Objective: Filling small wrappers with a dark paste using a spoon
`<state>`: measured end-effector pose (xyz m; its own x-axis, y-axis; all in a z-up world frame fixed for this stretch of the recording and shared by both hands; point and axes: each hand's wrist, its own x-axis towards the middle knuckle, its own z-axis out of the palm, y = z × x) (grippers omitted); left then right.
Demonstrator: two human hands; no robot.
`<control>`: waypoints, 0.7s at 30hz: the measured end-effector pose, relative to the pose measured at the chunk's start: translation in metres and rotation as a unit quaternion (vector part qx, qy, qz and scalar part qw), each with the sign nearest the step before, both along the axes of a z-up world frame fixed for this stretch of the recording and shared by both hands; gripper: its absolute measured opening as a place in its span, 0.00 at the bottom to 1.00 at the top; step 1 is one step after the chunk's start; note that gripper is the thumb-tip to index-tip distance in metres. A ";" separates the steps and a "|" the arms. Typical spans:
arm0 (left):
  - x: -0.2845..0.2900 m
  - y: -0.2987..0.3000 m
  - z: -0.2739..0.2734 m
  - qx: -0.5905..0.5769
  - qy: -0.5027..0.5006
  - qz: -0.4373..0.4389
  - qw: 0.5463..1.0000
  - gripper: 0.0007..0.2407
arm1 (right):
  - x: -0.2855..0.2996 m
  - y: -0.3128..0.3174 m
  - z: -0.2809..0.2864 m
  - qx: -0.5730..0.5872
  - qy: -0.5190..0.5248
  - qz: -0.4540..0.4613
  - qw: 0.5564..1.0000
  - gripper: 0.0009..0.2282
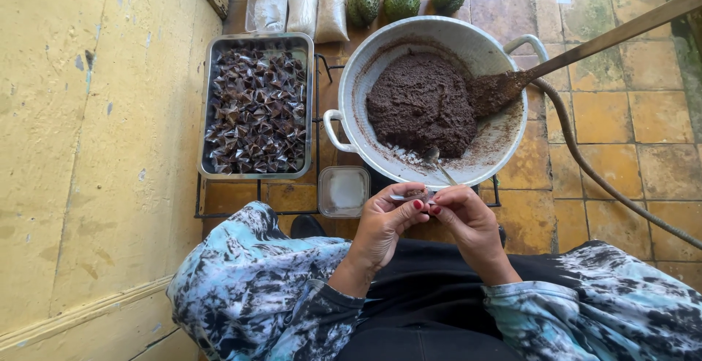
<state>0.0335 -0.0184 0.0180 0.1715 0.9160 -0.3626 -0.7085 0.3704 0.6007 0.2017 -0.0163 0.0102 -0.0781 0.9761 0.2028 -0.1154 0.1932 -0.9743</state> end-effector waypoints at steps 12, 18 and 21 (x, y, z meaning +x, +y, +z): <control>0.000 -0.002 0.015 0.011 0.023 0.017 1.000 0.13 | 0.000 -0.005 0.017 0.019 -0.007 -0.017 1.000 0.03; 0.000 -0.007 0.020 0.016 -0.009 0.004 1.000 0.12 | 0.003 -0.006 0.009 -0.069 0.198 -0.004 0.978 0.14; 0.001 -0.010 0.019 0.009 -0.033 -0.007 0.999 0.12 | -0.001 -0.006 0.013 -0.155 0.293 0.036 0.943 0.18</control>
